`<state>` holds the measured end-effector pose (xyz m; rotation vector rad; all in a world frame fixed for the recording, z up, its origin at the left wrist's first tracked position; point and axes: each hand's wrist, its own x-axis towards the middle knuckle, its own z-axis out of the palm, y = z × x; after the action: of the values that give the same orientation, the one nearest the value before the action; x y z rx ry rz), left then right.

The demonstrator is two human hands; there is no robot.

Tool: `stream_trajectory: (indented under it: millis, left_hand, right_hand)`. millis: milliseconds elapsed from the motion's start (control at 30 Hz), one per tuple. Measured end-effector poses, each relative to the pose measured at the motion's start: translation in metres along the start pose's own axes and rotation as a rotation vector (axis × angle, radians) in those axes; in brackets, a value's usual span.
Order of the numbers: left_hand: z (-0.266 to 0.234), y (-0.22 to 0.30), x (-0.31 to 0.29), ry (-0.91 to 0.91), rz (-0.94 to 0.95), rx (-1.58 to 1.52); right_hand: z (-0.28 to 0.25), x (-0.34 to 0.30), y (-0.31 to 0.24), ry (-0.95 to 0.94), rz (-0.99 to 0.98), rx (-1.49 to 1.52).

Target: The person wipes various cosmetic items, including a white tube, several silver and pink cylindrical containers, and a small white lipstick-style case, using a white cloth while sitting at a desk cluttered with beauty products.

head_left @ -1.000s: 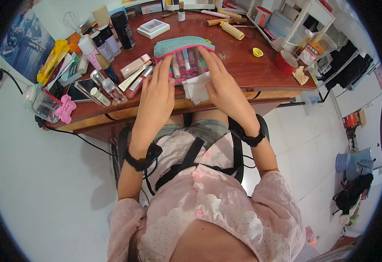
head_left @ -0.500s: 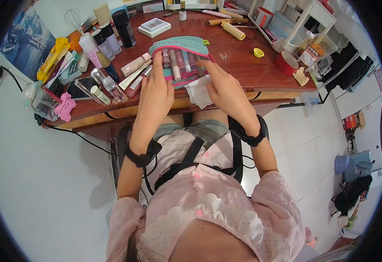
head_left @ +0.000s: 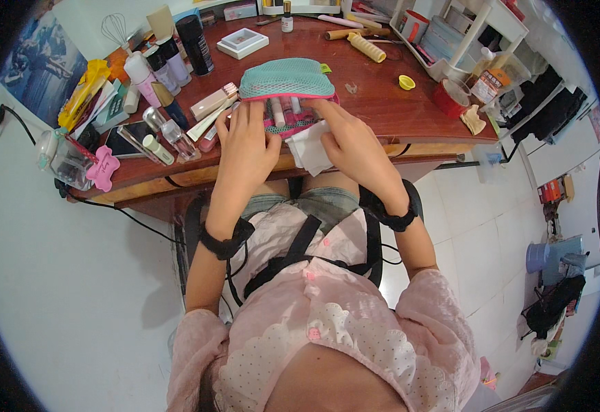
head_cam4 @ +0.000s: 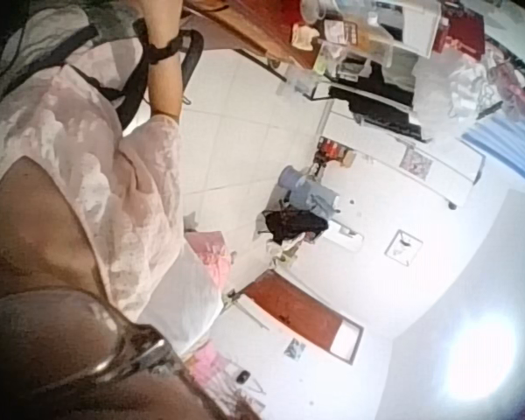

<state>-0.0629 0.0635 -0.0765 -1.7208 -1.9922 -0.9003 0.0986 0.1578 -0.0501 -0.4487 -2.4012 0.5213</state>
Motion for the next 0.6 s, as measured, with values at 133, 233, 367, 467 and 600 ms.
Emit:
stream_trajectory:
  millis: [133, 233, 367, 467, 600]
  left_hand:
    - [-0.003, 0.007, -0.002, 0.063, 0.011, 0.047]
    - [-0.003, 0.008, -0.002, 0.080, -0.008, 0.029]
    - [-0.010, 0.008, -0.002, -0.004, 0.025, 0.082]
    - [-0.010, 0.007, -0.003, 0.009, 0.032, 0.047]
    - [-0.001, 0.005, -0.002, 0.110, -0.019, -0.068]
  right_hand:
    - [-0.002, -0.001, -0.005, -0.005, 0.017, 0.034]
    - [-0.002, -0.001, -0.005, -0.008, 0.016, 0.029]
    - [-0.002, -0.001, -0.006, -0.016, 0.011, 0.048]
    - [-0.003, -0.002, -0.010, -0.040, 0.019, 0.101]
    - [-0.002, -0.003, -0.008, -0.078, -0.018, 0.096]
